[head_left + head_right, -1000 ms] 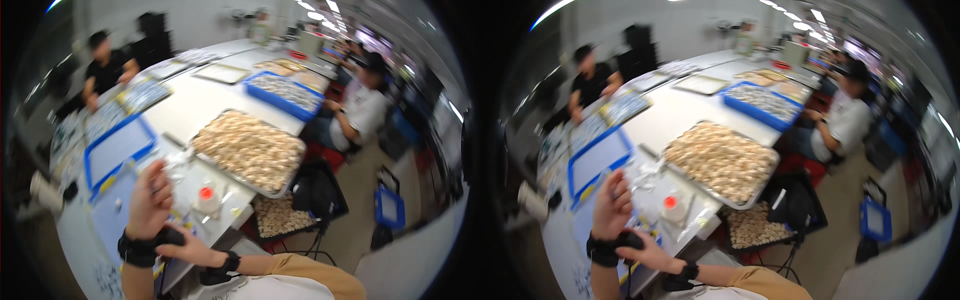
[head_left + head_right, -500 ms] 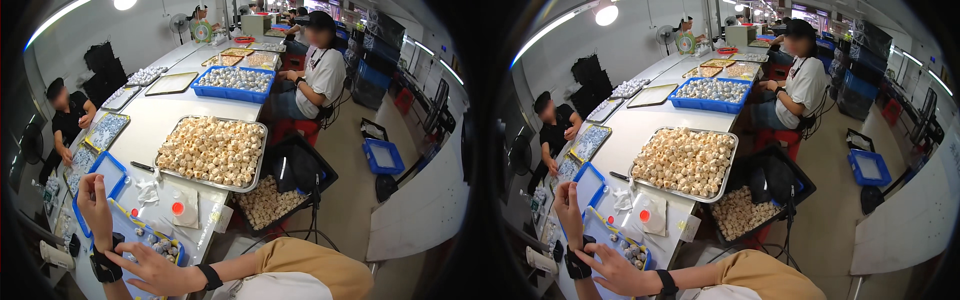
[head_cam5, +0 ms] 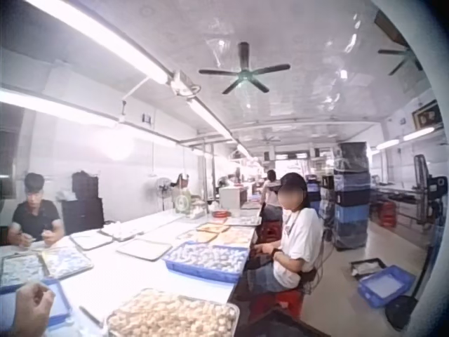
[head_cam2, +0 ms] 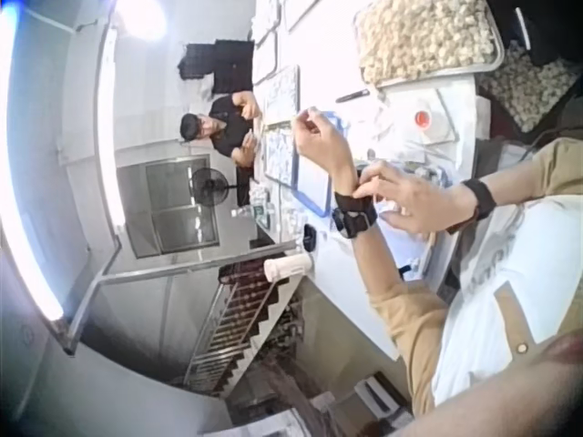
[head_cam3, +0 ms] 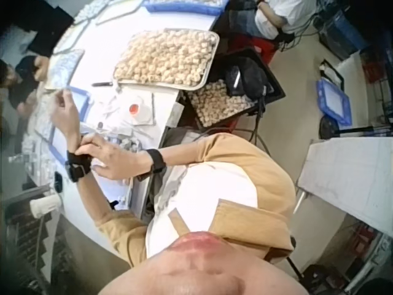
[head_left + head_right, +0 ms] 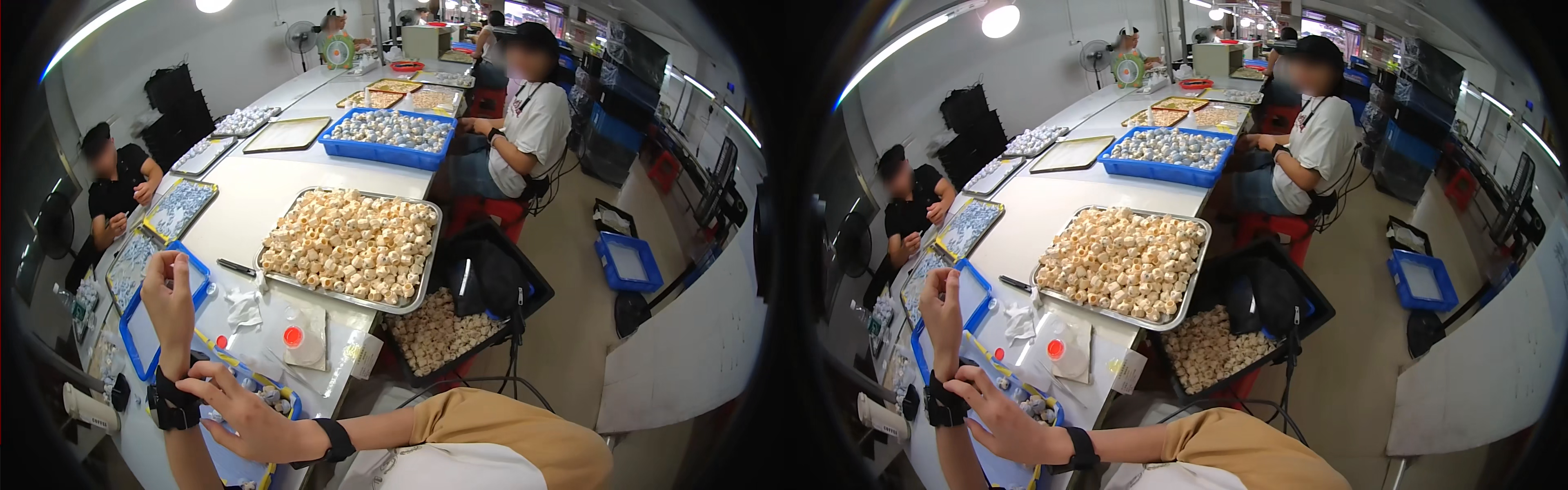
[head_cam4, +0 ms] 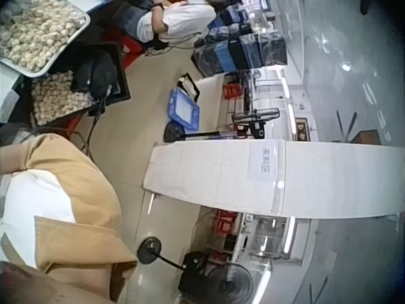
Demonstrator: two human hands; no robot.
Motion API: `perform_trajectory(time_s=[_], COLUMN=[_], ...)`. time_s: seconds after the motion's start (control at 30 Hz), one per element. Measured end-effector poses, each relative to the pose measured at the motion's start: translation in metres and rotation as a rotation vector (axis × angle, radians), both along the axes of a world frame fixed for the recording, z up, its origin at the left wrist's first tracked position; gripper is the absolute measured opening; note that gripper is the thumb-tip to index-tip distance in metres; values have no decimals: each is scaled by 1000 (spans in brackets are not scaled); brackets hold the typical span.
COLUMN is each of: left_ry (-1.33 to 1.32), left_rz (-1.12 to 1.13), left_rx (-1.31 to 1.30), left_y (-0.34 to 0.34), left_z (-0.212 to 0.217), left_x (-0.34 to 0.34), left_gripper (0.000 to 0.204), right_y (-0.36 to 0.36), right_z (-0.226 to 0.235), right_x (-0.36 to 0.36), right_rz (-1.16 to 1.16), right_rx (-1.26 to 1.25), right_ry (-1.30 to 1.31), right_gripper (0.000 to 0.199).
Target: The person assembles small, two-part figurines by picking up a light blue base and a beige top, applying a small amount of liquid adhesive from a bottle, and pressing the parts together. The completed figures are placed onto a blue tray. The process is repeated continuously in a workshop setting.
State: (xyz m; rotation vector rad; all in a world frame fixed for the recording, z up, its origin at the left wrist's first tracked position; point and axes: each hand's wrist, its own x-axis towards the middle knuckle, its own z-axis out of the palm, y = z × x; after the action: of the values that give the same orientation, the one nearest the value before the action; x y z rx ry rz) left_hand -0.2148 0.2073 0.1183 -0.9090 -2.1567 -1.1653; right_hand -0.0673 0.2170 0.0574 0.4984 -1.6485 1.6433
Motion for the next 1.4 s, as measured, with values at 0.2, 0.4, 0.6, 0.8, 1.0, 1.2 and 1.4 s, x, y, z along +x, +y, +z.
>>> perform_trajectory(time_s=[0.2,0.4,0.6,0.8,1.0,1.2,1.4], left_ry=[102,149,-115,-1030,-667,-127,238], left_rz=[50,44,-151,-685,-627,-203,-230], left_rx=[-41,-75,67,822,527,136,-22], left_y=[-4,-6,-7,-65,-60,-42,-31], left_z=[6,5,-2,59,58,38,30], left_x=[-3,-5,-6,42,106,111,122], left_gripper=[17,15,13,15,16,11,4], right_y=[-2,-1,3,11,-8,-11,-6], right_z=[6,1,7,-2,-2,-17,-26], right_x=[1,2,15,4,24,12,14], right_rz=[28,125,231,39,460,648,474], right_rx=[-22,-51,-84,-27,70,-220,-242], right_ry=[-5,-60,-161,96,69,-163,-79], right_gripper=[52,54,64,81,65,58,46])
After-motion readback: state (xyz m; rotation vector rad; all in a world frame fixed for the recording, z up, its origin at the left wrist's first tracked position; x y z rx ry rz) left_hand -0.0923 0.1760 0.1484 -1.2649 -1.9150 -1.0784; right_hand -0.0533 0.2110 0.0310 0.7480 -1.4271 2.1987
